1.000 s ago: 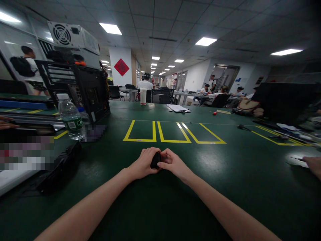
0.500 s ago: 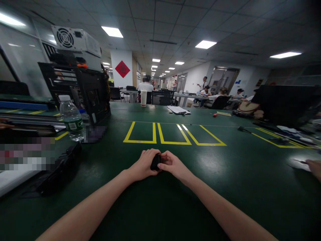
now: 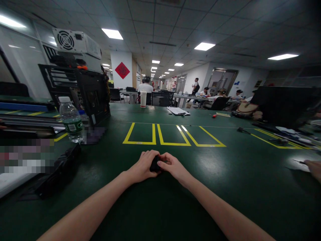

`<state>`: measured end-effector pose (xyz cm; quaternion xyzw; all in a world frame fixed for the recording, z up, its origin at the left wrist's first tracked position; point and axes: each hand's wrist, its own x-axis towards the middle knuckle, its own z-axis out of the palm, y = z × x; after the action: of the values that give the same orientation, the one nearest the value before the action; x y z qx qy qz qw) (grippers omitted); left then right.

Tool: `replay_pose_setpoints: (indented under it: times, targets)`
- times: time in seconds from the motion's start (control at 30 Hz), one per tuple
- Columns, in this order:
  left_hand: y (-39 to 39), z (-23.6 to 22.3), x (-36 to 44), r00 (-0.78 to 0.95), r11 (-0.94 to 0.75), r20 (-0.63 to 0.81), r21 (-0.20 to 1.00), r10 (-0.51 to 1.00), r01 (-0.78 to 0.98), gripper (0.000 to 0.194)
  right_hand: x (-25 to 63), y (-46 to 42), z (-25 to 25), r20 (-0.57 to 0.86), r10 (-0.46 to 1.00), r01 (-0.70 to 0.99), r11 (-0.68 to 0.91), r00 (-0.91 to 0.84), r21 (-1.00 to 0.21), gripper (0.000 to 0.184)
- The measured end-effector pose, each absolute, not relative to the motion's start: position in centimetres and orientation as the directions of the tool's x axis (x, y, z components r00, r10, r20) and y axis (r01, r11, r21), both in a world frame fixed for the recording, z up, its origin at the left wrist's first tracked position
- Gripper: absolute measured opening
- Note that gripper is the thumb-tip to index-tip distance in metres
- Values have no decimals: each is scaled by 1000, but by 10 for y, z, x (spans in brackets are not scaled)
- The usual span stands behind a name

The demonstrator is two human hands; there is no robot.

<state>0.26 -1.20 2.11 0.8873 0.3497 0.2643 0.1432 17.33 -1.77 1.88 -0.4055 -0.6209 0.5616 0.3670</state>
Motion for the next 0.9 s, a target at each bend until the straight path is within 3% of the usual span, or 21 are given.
replay_pose_setpoints:
  times: [0.33,0.5,0.7,0.9]
  targets:
    - [-11,19,3,601,-718,397,441,694,537,49,173,-19,16,11,937,88,45,-350,-995,28]
    - [-9,16,4,593,-716,401,420,698,558,51,171,-12,7,-15,936,66,9,-353,-998,35]
    - [-10,17,4,600,-716,393,425,697,554,51,173,-18,18,27,906,74,65,-423,-995,33]
    - [-12,20,3,571,-686,383,462,726,562,56,172,-19,16,1,930,96,39,-368,-995,26]
